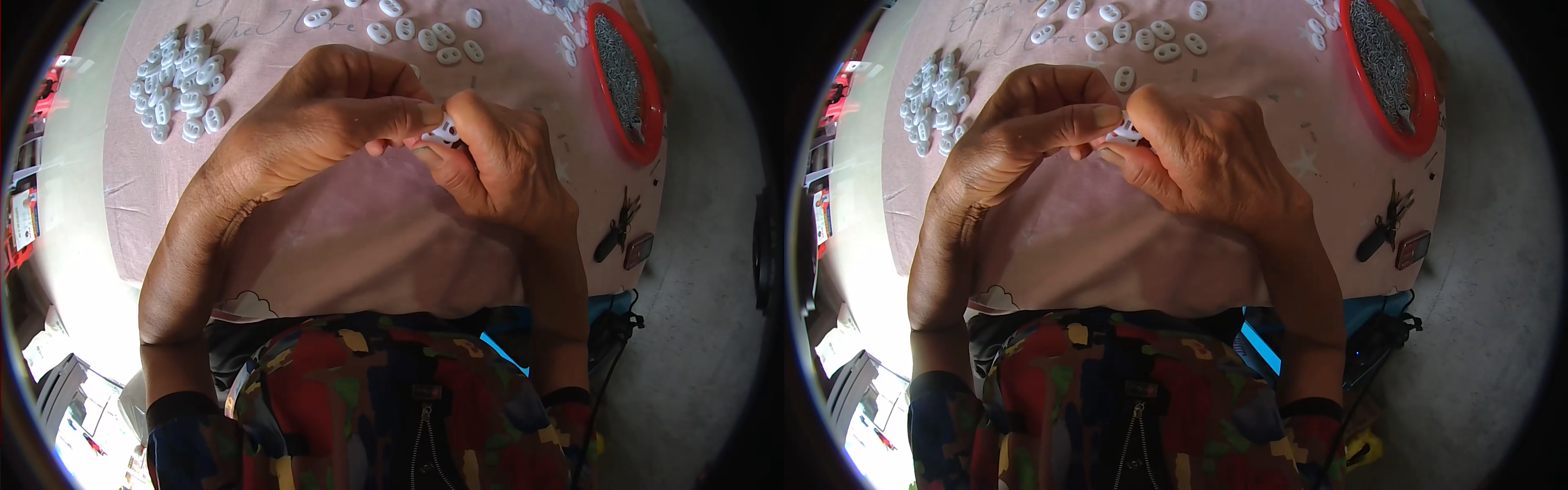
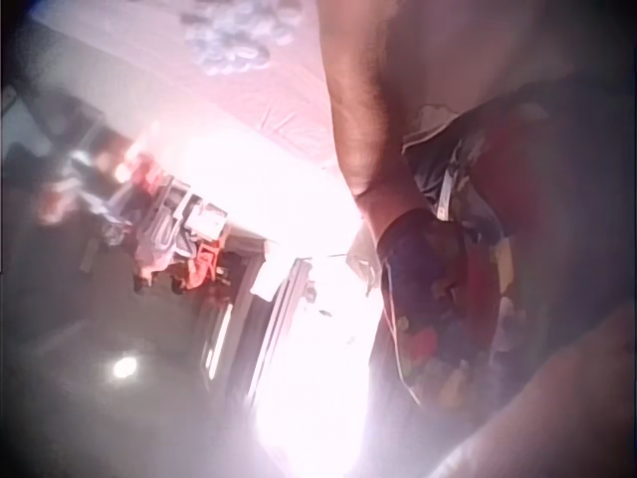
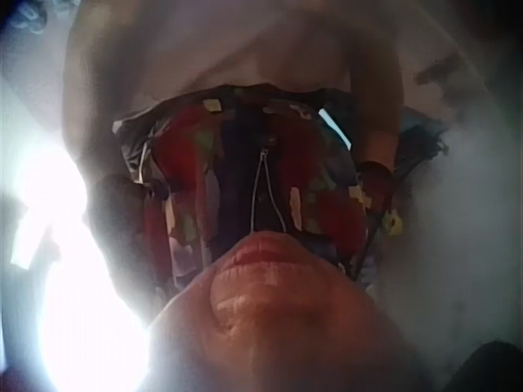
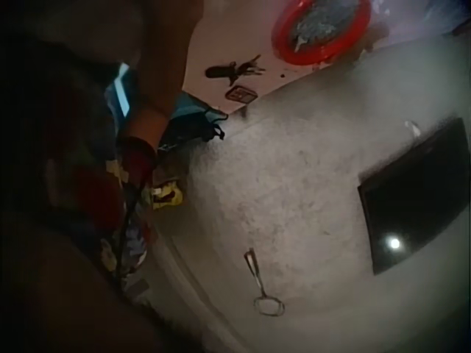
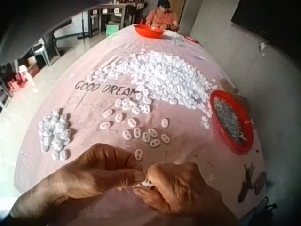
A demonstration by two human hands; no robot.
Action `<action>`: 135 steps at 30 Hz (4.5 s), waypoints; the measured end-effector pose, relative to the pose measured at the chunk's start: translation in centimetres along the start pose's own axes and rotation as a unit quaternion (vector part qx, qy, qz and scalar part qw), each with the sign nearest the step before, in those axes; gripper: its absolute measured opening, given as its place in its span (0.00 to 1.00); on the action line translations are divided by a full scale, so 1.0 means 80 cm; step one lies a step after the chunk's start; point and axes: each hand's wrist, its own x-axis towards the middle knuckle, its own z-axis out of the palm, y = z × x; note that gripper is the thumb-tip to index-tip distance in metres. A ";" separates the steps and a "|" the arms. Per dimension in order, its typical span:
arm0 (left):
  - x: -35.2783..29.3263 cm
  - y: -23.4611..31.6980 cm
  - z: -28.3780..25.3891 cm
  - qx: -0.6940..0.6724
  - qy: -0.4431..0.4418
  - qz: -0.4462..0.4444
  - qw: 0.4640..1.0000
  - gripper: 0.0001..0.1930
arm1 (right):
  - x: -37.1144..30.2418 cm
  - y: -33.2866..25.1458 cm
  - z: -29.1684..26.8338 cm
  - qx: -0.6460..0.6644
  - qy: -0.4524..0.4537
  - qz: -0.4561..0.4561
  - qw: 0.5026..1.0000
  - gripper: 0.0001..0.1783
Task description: The person assembles small plastic pieces by inserting metal pins into them by hand.
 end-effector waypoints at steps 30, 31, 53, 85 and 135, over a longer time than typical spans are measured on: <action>-0.007 -0.004 0.003 -0.029 0.000 -0.005 1.000 0.07 | -0.003 -0.003 0.004 0.021 -0.003 -0.018 1.000 0.15; -0.007 -0.003 0.005 -0.029 0.000 -0.006 1.000 0.07 | -0.004 -0.002 0.004 0.021 -0.001 -0.023 1.000 0.16; -0.017 0.016 0.002 0.040 0.098 0.037 0.994 0.09 | 0.004 0.001 -0.026 0.005 0.045 -0.009 0.999 0.13; 0.007 -0.018 0.006 0.445 0.221 0.296 0.816 0.11 | -0.019 0.033 -0.029 -0.073 -0.021 0.131 0.989 0.05; 0.048 0.000 -0.024 -0.132 0.095 0.066 0.984 0.13 | -0.013 0.040 -0.022 0.255 0.153 0.199 0.934 0.05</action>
